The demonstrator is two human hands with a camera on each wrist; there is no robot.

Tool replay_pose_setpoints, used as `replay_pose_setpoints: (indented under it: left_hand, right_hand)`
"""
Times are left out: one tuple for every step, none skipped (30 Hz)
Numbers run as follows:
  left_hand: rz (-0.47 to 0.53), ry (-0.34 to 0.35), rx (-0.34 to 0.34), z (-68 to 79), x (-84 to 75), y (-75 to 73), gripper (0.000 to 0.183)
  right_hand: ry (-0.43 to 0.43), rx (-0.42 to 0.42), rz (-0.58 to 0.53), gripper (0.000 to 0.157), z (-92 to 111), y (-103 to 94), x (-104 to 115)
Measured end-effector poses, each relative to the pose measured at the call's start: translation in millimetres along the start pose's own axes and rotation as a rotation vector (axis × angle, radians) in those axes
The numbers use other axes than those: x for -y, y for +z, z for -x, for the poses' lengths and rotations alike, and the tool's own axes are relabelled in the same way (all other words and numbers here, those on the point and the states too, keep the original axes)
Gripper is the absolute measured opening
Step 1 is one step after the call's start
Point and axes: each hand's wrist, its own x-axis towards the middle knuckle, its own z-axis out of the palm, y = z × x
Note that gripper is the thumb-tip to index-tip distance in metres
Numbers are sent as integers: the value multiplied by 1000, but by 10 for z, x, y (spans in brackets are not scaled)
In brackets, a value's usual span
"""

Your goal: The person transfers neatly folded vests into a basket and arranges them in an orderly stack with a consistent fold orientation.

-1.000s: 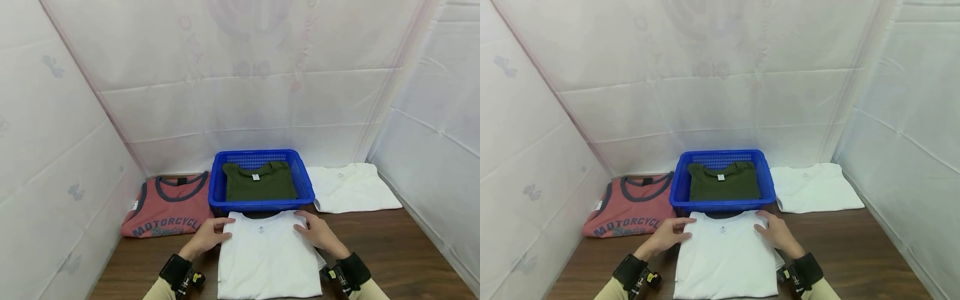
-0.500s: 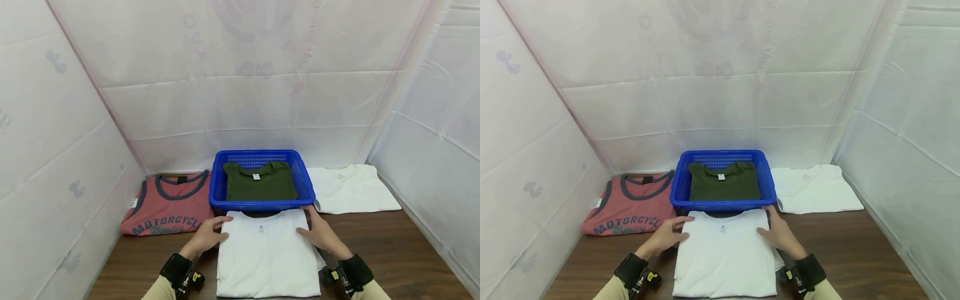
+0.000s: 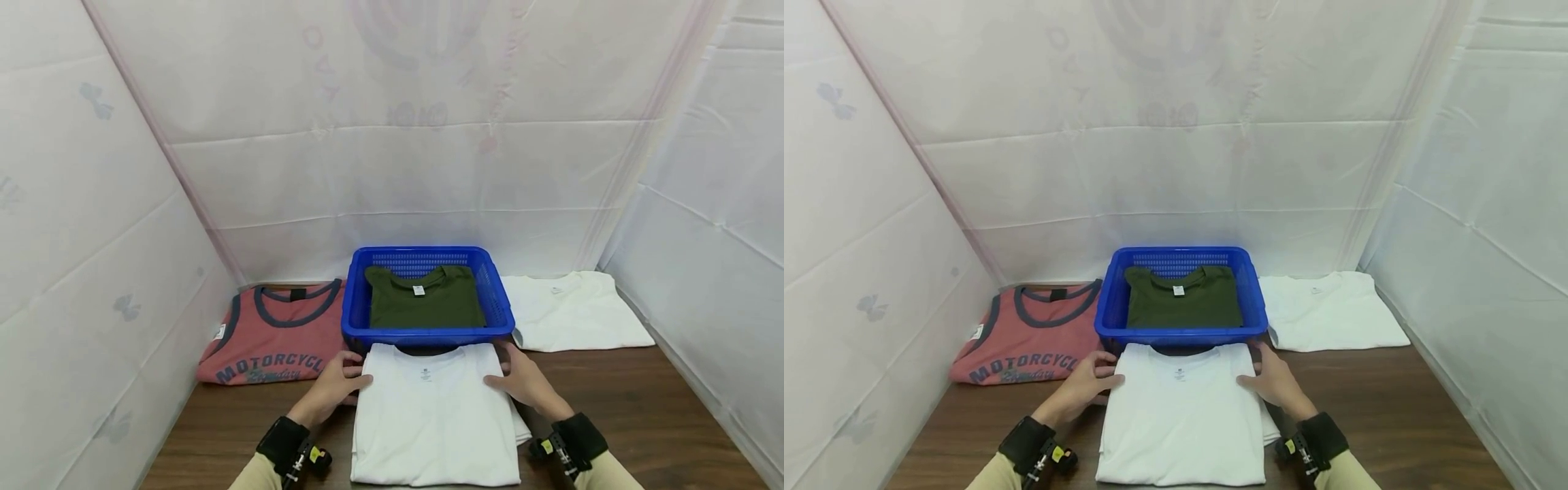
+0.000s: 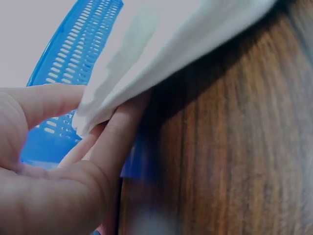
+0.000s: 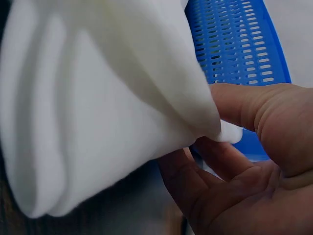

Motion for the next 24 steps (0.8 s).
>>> replay_pose_setpoints:
  left_hand:
    - [14,-11,16,-5,5,-9,55]
    - [23,-24,33,-12,6,-19,55]
    - [26,-32,53,-18,7,-27,54]
    - [26,-36,72,-21,7,-35,53]
    - [19,-37,87,-25,7,-39,51]
    - [9,-34,96,-28,8,-42,49]
    - [-1,-28,104,-30,11,-43,48]
    - [-10,-22,109,-32,13,-44,48]
    - [-20,-9,114,-30,13,-42,48]
    - [-29,4,116,-29,15,-40,48]
    - [-38,16,116,-30,19,-38,48]
    - [-44,26,116,-29,23,-37,47]
    - [-46,34,117,-29,25,-37,47]
    - [-48,41,116,-29,26,-38,47]
    - [-47,44,117,-29,25,-39,46]
    - [-48,46,117,-31,28,-41,46]
    - [-48,46,118,-34,30,-43,46]
    - [-49,45,120,-36,31,-44,45]
    - [-48,43,123,-37,32,-46,45]
    - [-48,41,126,-38,33,-49,45]
    - [-47,36,127,-39,35,-51,45]
    - [-47,33,129,-40,40,-54,44]
    - [-47,29,131,-38,42,-58,43]
    - [-48,26,132,-34,40,-61,42]
  right_hand:
    - [4,0,6,79,-7,3,-6]
    - [3,3,10,73,-11,6,-10]
    - [0,7,11,65,-14,9,-15]
    - [-6,12,5,57,-21,14,-21]
    - [-19,18,6,49,-27,18,-26]
    - [-31,19,3,45,-31,21,-28]
    - [-46,24,1,42,-33,23,-34]
    - [-52,27,-5,45,-29,23,-36]
    - [-56,28,-5,48,-27,23,-39]
    - [-61,28,-2,53,-28,18,-39]
    - [-69,29,4,58,-30,13,-40]
    - [-72,27,12,62,-32,8,-39]
    - [-78,28,23,65,-35,2,-37]
    - [-79,27,31,66,-40,-2,-35]
    - [-82,27,43,67,-46,-6,-36]
    - [-85,28,48,67,-49,-10,-32]
    - [-86,29,52,67,-50,-12,-32]
    - [-85,29,55,67,-49,-12,-32]
    - [-85,30,56,66,-45,-12,-31]
    - [-85,30,58,66,-39,-12,-33]
    - [-87,32,54,66,-32,-11,-33]
    - [-93,35,49,66,-22,-11,-32]
    - [-97,36,45,66,-12,-9,-34]
    - [-105,38,43,66,-1,-8,-39]
